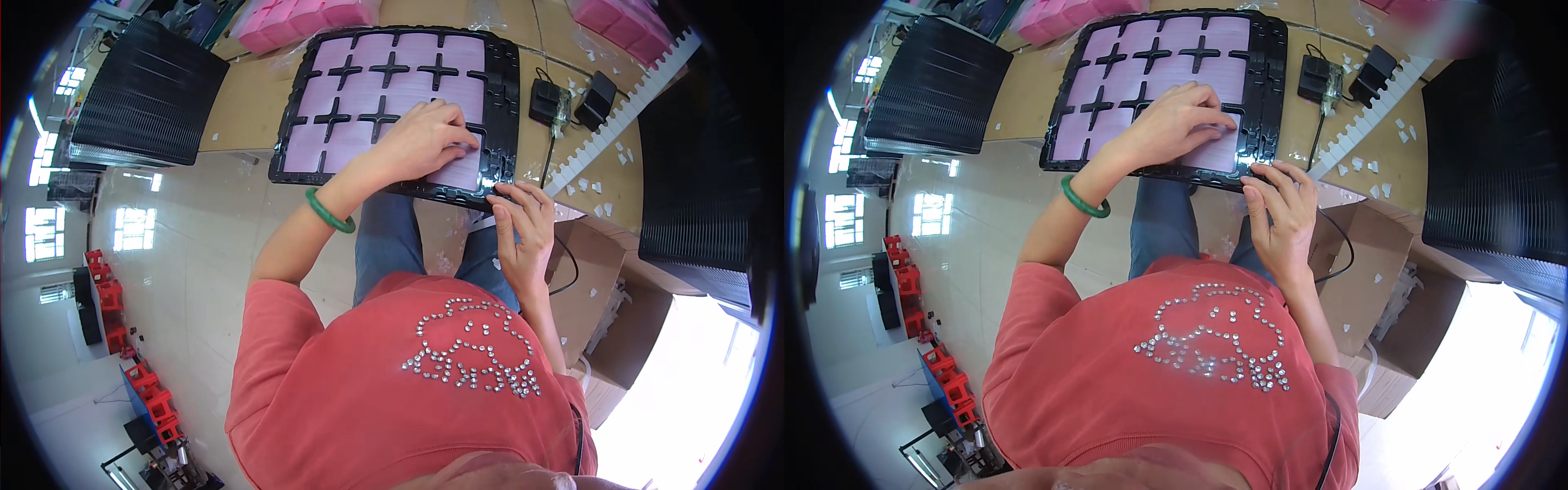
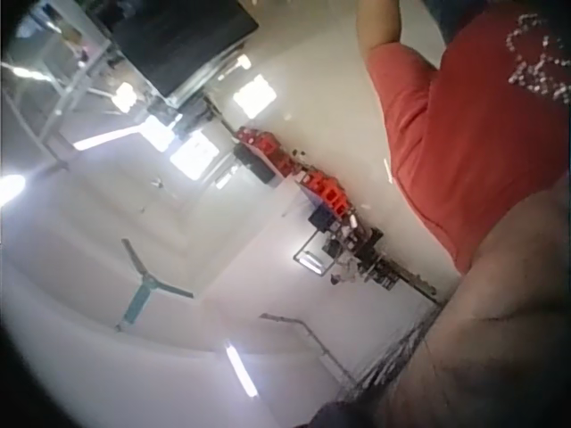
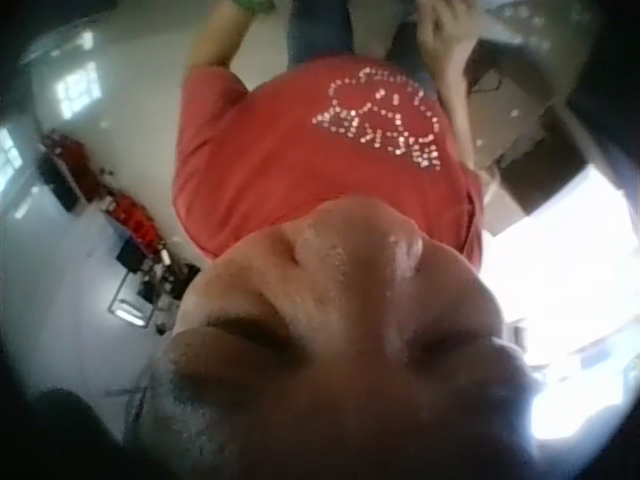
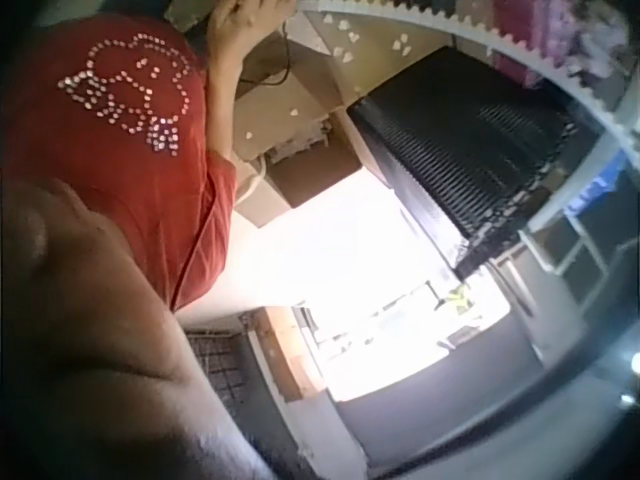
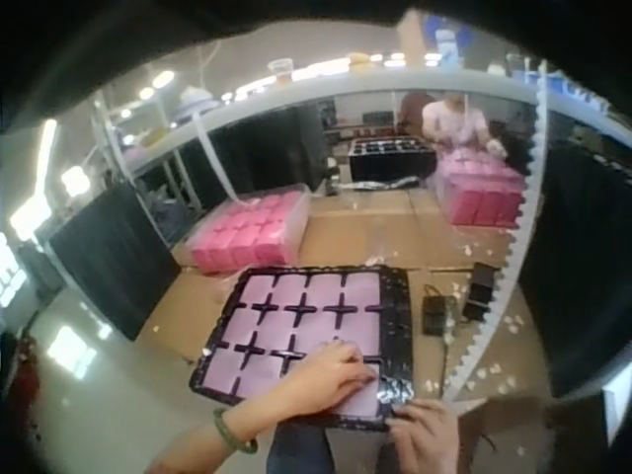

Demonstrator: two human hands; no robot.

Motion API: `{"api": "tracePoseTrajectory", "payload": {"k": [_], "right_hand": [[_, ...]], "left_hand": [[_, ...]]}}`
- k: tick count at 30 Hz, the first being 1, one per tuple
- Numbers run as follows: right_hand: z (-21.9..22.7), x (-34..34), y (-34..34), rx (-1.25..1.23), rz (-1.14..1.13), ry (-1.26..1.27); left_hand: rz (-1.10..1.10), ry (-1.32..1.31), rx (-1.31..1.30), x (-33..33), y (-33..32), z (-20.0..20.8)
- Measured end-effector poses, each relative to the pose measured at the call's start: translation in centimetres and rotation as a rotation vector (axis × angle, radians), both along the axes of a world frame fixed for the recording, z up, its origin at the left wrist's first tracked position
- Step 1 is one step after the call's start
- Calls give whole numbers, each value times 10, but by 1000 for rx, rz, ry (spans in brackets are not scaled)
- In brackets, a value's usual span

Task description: The recorder is assembling an electronic panel by inserting pink components into a grid frame and applying adhesive strips.

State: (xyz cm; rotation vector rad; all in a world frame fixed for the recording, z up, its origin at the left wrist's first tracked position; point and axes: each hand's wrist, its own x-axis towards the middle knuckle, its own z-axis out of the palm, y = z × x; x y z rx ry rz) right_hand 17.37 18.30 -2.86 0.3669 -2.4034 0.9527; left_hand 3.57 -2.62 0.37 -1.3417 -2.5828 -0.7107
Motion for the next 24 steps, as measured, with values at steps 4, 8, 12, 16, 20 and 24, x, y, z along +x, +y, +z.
{"api": "tracePoseTrajectory", "payload": {"k": [4, 8, 12, 16, 20, 24], "right_hand": [[-1, 2, 1, -5, -5, -4], [-2, 5, 3, -16, -14, -15], [-1, 6, 2, -11, -25, -16], [0, 7, 4, -16, -31, -15], [1, 7, 5, -14, -31, -20], [-1, 6, 4, -23, -22, 8]], "left_hand": [[-123, 33, -26, -14, 6, 1], [-239, 60, -92, -21, 9, 4], [-272, 69, -145, -23, 11, 4], [-294, -35, 8, -21, 4, -2], [-242, -369, 269, -10, 0, -8], [-257, -318, 207, -10, 2, -7]]}}
